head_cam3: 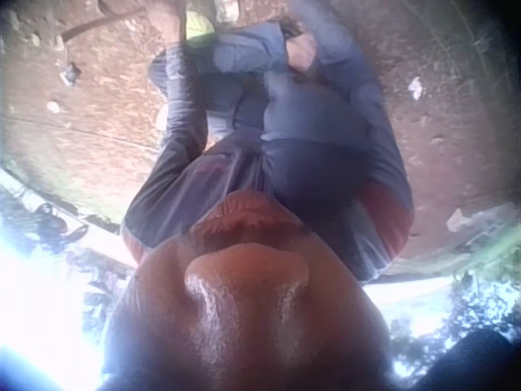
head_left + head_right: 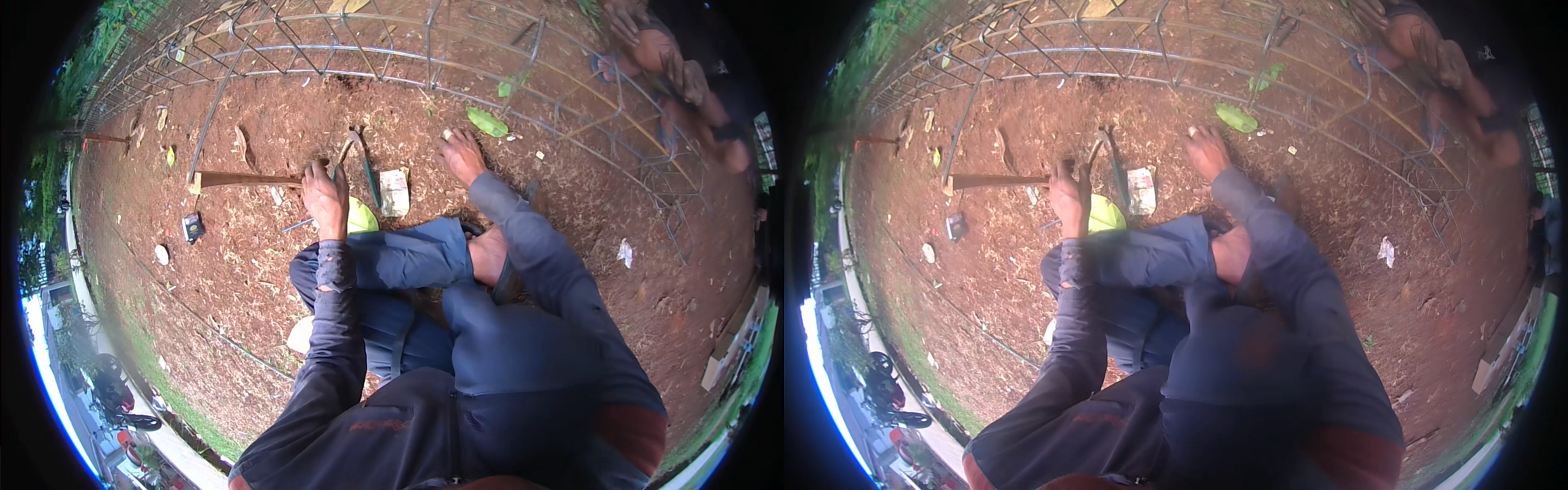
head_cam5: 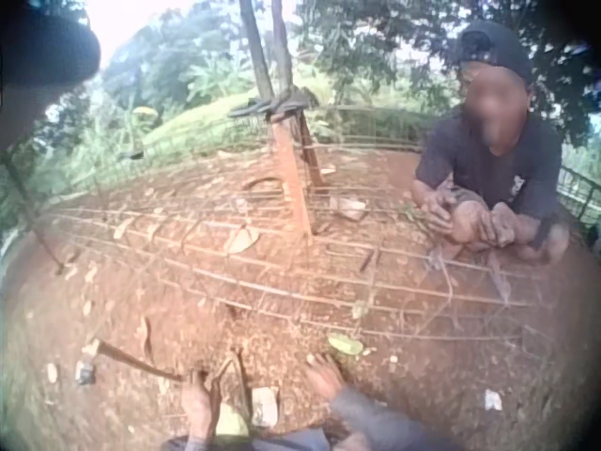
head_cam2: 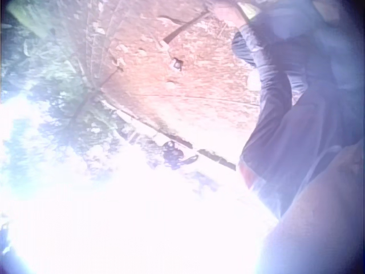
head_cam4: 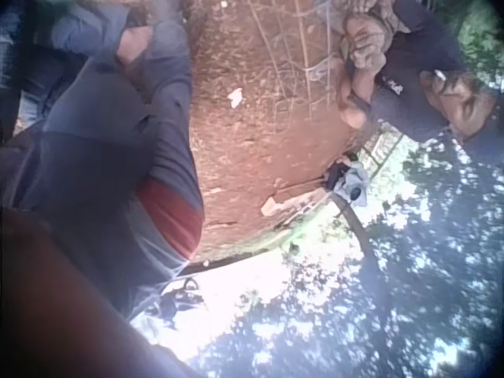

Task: The person sits on the ground and uses pliers to twist and secure wire ties on a metal frame structure. They repeatedly pick up wire ties, wrap them around the frame intersections, and twist them tight with the pliers.

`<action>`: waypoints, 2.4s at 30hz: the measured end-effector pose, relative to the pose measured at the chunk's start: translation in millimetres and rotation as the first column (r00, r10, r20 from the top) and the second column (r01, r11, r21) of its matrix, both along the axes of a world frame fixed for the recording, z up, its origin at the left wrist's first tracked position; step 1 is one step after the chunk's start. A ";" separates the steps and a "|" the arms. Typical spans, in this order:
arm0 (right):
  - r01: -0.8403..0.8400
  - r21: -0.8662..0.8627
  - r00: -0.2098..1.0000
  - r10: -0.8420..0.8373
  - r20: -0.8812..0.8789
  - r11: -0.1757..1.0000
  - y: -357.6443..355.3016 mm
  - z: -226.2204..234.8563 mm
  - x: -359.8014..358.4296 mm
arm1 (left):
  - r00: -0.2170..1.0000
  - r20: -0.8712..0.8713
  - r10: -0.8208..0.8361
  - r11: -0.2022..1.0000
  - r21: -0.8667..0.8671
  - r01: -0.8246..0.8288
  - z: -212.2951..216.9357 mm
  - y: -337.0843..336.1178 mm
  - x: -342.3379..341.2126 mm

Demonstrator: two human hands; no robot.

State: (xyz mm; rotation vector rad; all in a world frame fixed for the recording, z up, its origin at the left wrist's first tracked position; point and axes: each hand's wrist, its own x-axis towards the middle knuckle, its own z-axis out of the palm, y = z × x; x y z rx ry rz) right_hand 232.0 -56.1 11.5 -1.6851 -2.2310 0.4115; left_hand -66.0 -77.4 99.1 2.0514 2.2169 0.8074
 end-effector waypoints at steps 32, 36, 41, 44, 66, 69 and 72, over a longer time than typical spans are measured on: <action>-0.002 0.165 0.611 0.132 -0.780 0.986 -99.9 169.1 -19.3 | -0.493 0.819 0.296 0.746 0.124 0.654 84.2 -62.4 119.4; -0.073 0.164 0.624 0.173 -0.762 0.984 -99.4 167.5 -6.9 | -0.407 0.862 0.302 0.696 0.092 0.712 102.3 -62.4 115.3; -0.053 0.181 0.626 0.174 -0.760 0.982 -101.5 169.0 -6.7 | -0.519 0.779 0.352 0.731 0.117 0.672 88.8 -66.2 118.8; -0.029 0.211 0.634 0.181 -0.752 0.977 -99.6 169.0 -6.1 | -0.612 0.694 0.380 0.773 0.126 0.622 86.0 -67.4 118.2; -0.273 -0.030 0.774 0.201 -0.600 0.962 -104.7 133.2 -6.5 | -0.213 0.976 0.054 0.965 0.004 0.261 80.5 -30.0 97.4; -0.306 -0.079 0.733 0.181 -0.656 0.949 -111.9 132.8 -11.8 | -0.177 0.983 0.055 0.956 -0.001 0.292 72.0 -15.3 97.1; -0.084 -0.190 0.754 -0.062 -0.654 0.978 -112.3 131.4 -12.1 | -0.134 0.981 0.139 0.922 -0.079 0.378 77.6 -12.6 110.1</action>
